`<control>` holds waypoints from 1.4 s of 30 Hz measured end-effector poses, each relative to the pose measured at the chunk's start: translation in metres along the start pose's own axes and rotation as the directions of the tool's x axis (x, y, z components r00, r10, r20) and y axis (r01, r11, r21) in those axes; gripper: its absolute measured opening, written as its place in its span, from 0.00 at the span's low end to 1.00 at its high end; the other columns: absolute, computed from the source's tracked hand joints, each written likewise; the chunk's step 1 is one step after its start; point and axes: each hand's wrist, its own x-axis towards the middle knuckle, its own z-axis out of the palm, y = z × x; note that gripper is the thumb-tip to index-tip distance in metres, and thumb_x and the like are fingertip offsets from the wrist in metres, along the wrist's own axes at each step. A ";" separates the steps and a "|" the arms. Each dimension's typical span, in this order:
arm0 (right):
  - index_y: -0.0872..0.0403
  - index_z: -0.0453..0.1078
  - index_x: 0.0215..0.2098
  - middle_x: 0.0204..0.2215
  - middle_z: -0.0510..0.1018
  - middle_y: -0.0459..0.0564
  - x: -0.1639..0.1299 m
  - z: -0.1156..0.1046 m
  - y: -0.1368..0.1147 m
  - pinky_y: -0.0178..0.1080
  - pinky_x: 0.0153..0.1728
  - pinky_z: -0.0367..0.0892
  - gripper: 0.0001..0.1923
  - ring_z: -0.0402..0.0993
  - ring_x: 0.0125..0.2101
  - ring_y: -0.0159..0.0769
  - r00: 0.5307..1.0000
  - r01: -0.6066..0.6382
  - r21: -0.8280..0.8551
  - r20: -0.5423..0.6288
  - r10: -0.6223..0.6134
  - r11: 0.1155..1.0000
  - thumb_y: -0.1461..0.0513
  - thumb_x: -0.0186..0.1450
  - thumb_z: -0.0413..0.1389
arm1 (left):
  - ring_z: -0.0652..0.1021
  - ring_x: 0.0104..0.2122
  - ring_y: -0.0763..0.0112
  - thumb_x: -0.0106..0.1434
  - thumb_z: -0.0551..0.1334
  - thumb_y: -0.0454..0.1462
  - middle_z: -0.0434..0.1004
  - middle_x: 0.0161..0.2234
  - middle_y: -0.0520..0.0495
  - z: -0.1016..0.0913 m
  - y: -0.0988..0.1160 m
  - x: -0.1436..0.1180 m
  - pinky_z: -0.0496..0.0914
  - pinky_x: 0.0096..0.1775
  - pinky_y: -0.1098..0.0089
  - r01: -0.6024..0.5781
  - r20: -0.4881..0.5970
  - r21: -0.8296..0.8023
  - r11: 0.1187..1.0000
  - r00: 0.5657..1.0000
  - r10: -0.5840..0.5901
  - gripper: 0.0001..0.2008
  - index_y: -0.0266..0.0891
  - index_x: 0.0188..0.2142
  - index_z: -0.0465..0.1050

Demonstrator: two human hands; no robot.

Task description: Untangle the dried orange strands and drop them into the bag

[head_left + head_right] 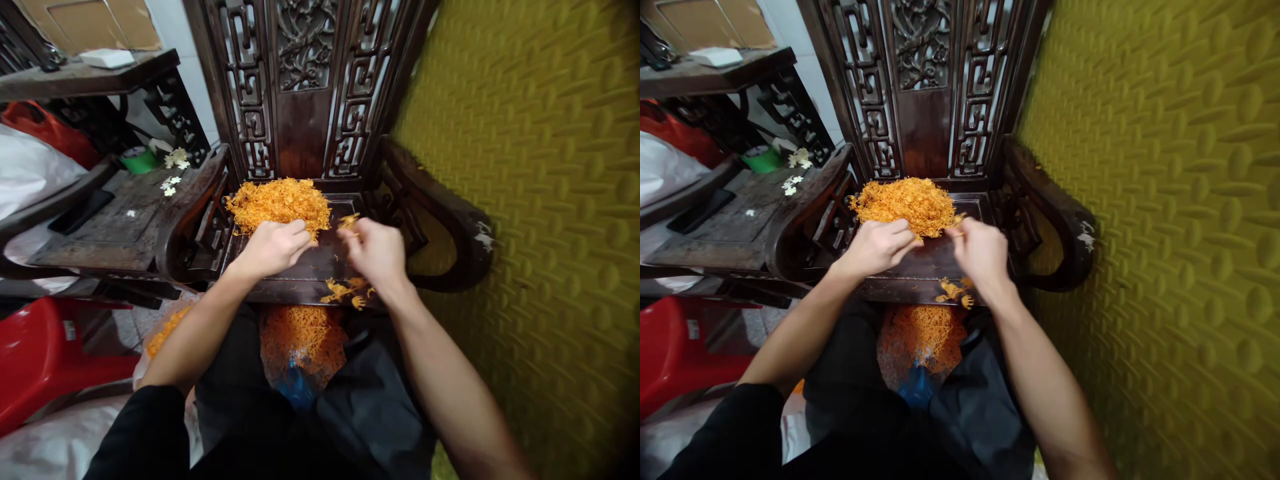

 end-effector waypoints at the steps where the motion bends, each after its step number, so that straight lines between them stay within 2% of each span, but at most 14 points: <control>1: 0.55 0.76 0.28 0.23 0.79 0.52 0.004 -0.004 0.011 0.38 0.27 0.57 0.14 0.70 0.22 0.37 0.993 -0.096 -0.013 -0.072 0.095 0.995 0.53 0.66 0.61 | 0.72 0.25 0.73 0.74 0.55 0.44 0.74 0.28 0.47 -0.003 -0.001 -0.002 0.61 0.27 0.69 0.037 -0.062 -0.048 0.998 0.997 -0.040 0.20 0.37 0.31 0.77; 3: 0.55 0.77 0.28 0.23 0.80 0.52 0.007 -0.010 0.029 0.38 0.26 0.59 0.15 0.71 0.23 0.37 0.957 -0.220 0.064 -0.180 0.228 0.973 0.52 0.64 0.62 | 0.74 0.27 0.72 0.73 0.58 0.44 0.76 0.28 0.47 -0.009 -0.002 -0.006 0.66 0.31 0.69 0.099 -0.188 -0.214 0.972 0.972 -0.140 0.17 0.37 0.32 0.78; 6: 0.55 0.78 0.31 0.26 0.82 0.51 0.001 -0.010 0.028 0.38 0.28 0.64 0.16 0.75 0.25 0.37 0.990 -0.111 0.246 -0.057 0.128 0.963 0.50 0.65 0.62 | 0.79 0.34 0.71 0.71 0.61 0.43 0.82 0.34 0.45 -0.005 0.001 -0.005 0.72 0.40 0.68 0.150 -0.209 -0.512 0.846 0.933 -0.292 0.14 0.37 0.34 0.80; 10: 0.53 0.80 0.36 0.30 0.84 0.48 -0.014 0.002 -0.009 0.38 0.32 0.67 0.13 0.76 0.26 0.35 0.972 0.184 0.332 0.080 -0.222 0.925 0.51 0.66 0.63 | 0.72 0.21 0.77 0.69 0.62 0.47 0.81 0.31 0.47 0.016 0.004 0.001 0.67 0.26 0.71 0.406 0.104 -0.763 0.503 0.845 -0.525 0.18 0.36 0.45 0.82; 14: 0.52 0.79 0.39 0.33 0.84 0.48 -0.019 0.009 -0.032 0.38 0.35 0.68 0.11 0.77 0.29 0.35 0.921 0.303 0.359 0.128 -0.369 0.883 0.53 0.68 0.61 | 0.63 0.16 0.80 0.70 0.59 0.50 0.75 0.25 0.52 0.027 0.001 0.001 0.58 0.19 0.73 0.515 0.337 -0.811 0.278 0.800 -0.496 0.23 0.37 0.53 0.79; 18: 0.52 0.79 0.37 0.29 0.82 0.48 -0.019 0.011 -0.034 0.37 0.32 0.64 0.12 0.74 0.25 0.34 0.889 0.351 0.305 0.190 -0.417 0.885 0.54 0.70 0.58 | 0.71 0.21 0.77 0.67 0.63 0.51 0.76 0.25 0.52 0.021 0.005 0.002 0.66 0.27 0.72 0.513 0.356 -0.777 0.365 0.837 -0.416 0.19 0.38 0.41 0.82; 23: 0.53 0.75 0.29 0.23 0.79 0.48 -0.019 0.014 -0.038 0.36 0.28 0.59 0.14 0.69 0.21 0.32 0.903 0.291 0.270 0.239 -0.356 0.918 0.56 0.70 0.57 | 0.78 0.34 0.70 0.65 0.67 0.43 0.81 0.32 0.49 0.015 0.017 0.007 0.71 0.41 0.68 0.381 0.055 -0.661 0.646 0.883 -0.465 0.11 0.38 0.31 0.78; 25: 0.53 0.73 0.27 0.22 0.77 0.47 -0.019 0.019 -0.037 0.37 0.28 0.57 0.13 0.68 0.21 0.33 0.915 0.245 0.209 0.273 -0.297 0.947 0.56 0.68 0.59 | 0.77 0.34 0.70 0.68 0.64 0.46 0.80 0.32 0.48 0.011 0.015 0.009 0.71 0.39 0.68 0.366 -0.129 -0.640 0.676 0.815 -0.564 0.14 0.38 0.32 0.75; 29: 0.53 0.72 0.24 0.18 0.73 0.45 -0.018 0.028 -0.023 0.36 0.26 0.54 0.14 0.64 0.20 0.32 0.903 0.038 0.218 0.409 -0.127 0.975 0.56 0.64 0.62 | 0.72 0.23 0.75 0.75 0.48 0.52 0.74 0.27 0.50 0.006 -0.004 0.010 0.65 0.27 0.72 0.393 -0.292 -0.725 0.566 0.569 -0.769 0.22 0.40 0.42 0.73; 30: 0.54 0.73 0.25 0.18 0.71 0.44 -0.016 0.029 -0.019 0.35 0.25 0.54 0.15 0.63 0.20 0.31 0.909 -0.064 0.305 0.410 -0.070 0.950 0.53 0.64 0.62 | 0.70 0.21 0.76 0.75 0.48 0.53 0.73 0.25 0.51 0.009 -0.008 0.009 0.63 0.25 0.73 0.395 -0.249 -0.753 0.526 0.569 -0.784 0.23 0.40 0.43 0.73; 32: 0.55 0.72 0.27 0.18 0.68 0.42 -0.012 0.029 -0.013 0.34 0.23 0.52 0.19 0.58 0.19 0.28 0.926 -0.245 0.527 0.376 0.035 0.814 0.48 0.63 0.63 | 0.67 0.17 0.78 0.73 0.54 0.53 0.72 0.23 0.52 0.017 -0.009 0.006 0.60 0.22 0.74 0.408 -0.088 -0.802 0.437 0.643 -0.761 0.21 0.39 0.43 0.75; 36: 0.55 0.72 0.30 0.17 0.62 0.39 -0.007 0.027 -0.013 0.33 0.20 0.45 0.20 0.49 0.18 0.24 0.929 -0.360 0.791 0.351 0.115 0.495 0.47 0.60 0.67 | 0.66 0.16 0.80 0.68 0.63 0.47 0.80 0.29 0.49 0.031 0.001 0.002 0.61 0.20 0.74 0.450 0.186 -0.847 0.282 0.749 -0.636 0.19 0.38 0.51 0.78; 38: 0.55 0.72 0.30 0.17 0.60 0.38 -0.008 0.028 -0.018 0.33 0.20 0.44 0.19 0.48 0.18 0.24 0.928 -0.367 0.823 0.357 0.108 0.433 0.48 0.60 0.67 | 0.68 0.18 0.79 0.68 0.63 0.47 0.82 0.32 0.48 0.032 0.005 0.003 0.64 0.22 0.73 0.453 0.207 -0.840 0.298 0.776 -0.596 0.19 0.38 0.51 0.79; 42: 0.55 0.73 0.30 0.17 0.62 0.38 -0.014 0.030 -0.029 0.33 0.19 0.45 0.19 0.49 0.18 0.23 0.937 -0.344 0.836 0.335 0.098 0.429 0.48 0.60 0.68 | 0.80 0.33 0.71 0.64 0.67 0.48 0.84 0.38 0.46 0.030 0.007 0.003 0.73 0.40 0.68 0.426 0.184 -0.751 0.504 0.869 -0.460 0.16 0.38 0.42 0.82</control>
